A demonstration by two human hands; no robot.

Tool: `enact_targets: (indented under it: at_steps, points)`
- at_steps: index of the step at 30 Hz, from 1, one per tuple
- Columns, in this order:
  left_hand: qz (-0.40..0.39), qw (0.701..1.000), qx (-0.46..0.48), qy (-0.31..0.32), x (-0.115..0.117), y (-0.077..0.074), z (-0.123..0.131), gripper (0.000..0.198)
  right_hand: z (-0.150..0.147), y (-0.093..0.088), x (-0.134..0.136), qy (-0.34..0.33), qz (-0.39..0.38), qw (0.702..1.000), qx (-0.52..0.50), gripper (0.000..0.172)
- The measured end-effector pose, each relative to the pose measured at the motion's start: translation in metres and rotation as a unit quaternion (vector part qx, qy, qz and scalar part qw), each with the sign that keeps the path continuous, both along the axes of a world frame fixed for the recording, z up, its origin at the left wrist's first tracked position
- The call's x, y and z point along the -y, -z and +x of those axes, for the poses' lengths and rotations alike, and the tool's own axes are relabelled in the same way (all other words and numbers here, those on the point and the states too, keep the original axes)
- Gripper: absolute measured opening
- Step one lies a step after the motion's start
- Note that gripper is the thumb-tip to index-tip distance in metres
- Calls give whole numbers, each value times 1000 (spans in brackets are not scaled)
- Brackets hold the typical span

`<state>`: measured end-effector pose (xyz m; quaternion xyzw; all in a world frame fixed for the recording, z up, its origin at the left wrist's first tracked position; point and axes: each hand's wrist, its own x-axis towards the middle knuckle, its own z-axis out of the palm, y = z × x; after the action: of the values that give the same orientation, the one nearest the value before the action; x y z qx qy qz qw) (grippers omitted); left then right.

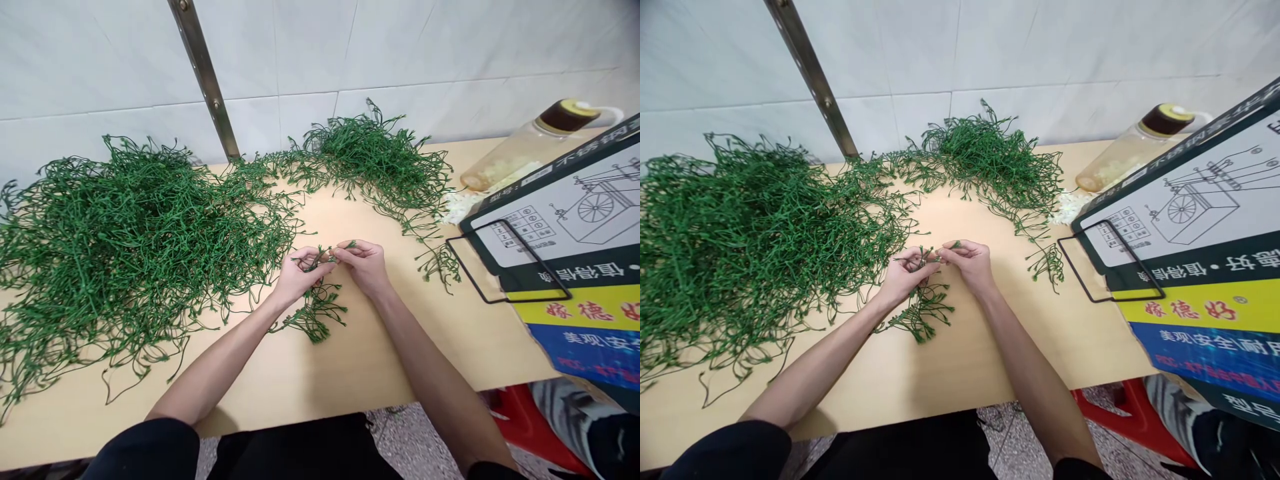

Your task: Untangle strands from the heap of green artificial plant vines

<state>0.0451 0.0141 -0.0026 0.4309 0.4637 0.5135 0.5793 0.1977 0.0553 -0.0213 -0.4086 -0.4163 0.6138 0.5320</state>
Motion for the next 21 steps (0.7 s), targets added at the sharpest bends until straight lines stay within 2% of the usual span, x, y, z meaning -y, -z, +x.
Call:
enact_targets:
  at_steps: [9, 16, 21]
  points:
    - [-4, 999, 34, -12, 1, 1, 0, 43, -5, -8, 3, 53, -16, 998, 33, 27]
    - [9, 1000, 19, -22, 2, 4, 2, 44, -7, -11, 4, 77, -21, 995, 64, 33]
    - [18, 1000, 1, 0, 3, 5, 2, 46, -9, -13, 4, 98, -38, 993, 54, 37]
